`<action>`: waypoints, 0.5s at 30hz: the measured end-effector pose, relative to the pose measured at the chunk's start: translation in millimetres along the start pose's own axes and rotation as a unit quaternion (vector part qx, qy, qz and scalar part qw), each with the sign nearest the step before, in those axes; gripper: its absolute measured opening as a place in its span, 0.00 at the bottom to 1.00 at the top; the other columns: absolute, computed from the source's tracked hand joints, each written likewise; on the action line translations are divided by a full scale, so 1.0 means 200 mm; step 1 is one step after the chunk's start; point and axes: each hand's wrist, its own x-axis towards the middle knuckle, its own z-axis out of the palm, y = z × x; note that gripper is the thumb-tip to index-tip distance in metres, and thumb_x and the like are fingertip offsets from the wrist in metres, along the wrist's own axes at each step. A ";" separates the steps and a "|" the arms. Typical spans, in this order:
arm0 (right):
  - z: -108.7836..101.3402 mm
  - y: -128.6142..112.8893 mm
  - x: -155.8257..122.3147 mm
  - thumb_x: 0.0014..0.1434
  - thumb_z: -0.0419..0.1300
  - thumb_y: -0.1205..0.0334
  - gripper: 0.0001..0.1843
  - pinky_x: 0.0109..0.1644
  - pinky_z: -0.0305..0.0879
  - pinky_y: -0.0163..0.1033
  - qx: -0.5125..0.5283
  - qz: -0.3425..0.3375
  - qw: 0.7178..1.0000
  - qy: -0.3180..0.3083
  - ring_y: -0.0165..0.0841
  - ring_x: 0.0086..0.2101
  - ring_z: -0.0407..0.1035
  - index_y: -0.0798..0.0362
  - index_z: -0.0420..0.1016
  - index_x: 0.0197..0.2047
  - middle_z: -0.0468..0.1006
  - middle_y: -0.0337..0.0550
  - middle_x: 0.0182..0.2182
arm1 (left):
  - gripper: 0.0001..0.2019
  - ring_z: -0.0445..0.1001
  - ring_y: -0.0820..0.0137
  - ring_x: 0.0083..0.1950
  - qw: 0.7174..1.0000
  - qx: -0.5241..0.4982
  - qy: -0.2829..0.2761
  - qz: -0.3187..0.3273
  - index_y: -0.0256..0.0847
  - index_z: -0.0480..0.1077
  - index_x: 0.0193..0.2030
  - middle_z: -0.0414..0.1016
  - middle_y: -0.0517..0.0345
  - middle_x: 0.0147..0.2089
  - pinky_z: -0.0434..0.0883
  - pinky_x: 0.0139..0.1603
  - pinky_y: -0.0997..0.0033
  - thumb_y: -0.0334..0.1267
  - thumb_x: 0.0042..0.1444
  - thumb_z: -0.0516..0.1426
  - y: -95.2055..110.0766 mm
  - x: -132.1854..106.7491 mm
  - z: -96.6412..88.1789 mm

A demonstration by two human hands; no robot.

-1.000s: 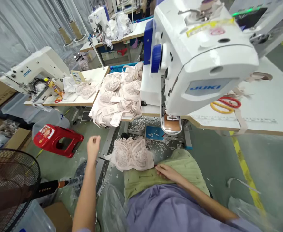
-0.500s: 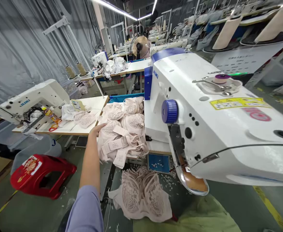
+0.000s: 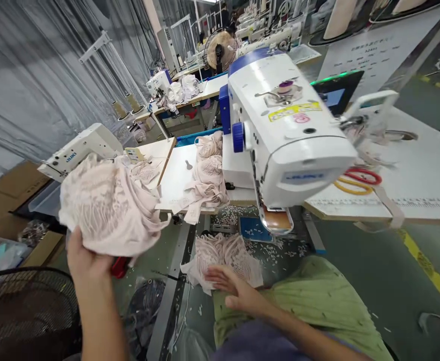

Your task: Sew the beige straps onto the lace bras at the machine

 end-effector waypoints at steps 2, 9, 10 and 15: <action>0.12 0.03 0.06 0.32 0.74 0.30 0.62 0.69 0.52 0.56 0.099 0.003 0.994 -0.034 0.48 0.66 0.59 0.41 0.58 0.67 0.60 0.57 0.68 | 0.21 0.61 0.58 0.73 0.987 -0.062 0.110 -0.103 0.51 0.70 0.60 0.76 0.62 0.62 0.54 0.75 0.47 0.50 0.61 0.57 -0.14 -0.46 -0.05; 0.34 0.19 -0.10 0.43 0.75 0.46 0.43 0.62 0.65 0.55 0.177 0.072 0.974 0.118 0.48 0.51 0.75 0.50 0.72 0.60 0.81 0.51 0.50 | 0.21 0.72 0.56 0.65 0.890 -0.179 0.183 -0.378 0.52 0.74 0.60 0.80 0.53 0.57 0.66 0.68 0.53 0.40 0.58 0.61 -0.86 -1.61 -0.09; 0.35 0.21 -0.15 0.44 0.75 0.48 0.40 0.62 0.65 0.55 0.161 0.066 0.973 0.150 0.47 0.50 0.75 0.50 0.73 0.59 0.82 0.50 0.49 | 0.18 0.74 0.55 0.62 0.886 -0.167 0.172 -0.397 0.50 0.77 0.56 0.81 0.51 0.55 0.69 0.66 0.54 0.45 0.60 0.60 -0.90 -1.68 -0.08; 0.37 0.25 -0.35 0.48 0.73 0.51 0.33 0.63 0.65 0.54 0.024 -0.006 0.995 0.094 0.45 0.49 0.75 0.51 0.76 0.57 0.82 0.46 0.49 | 0.31 0.78 0.58 0.57 0.897 0.217 0.062 -0.380 0.40 0.81 0.43 0.81 0.41 0.51 0.75 0.56 0.57 0.53 0.68 0.39 -0.91 -1.81 -0.03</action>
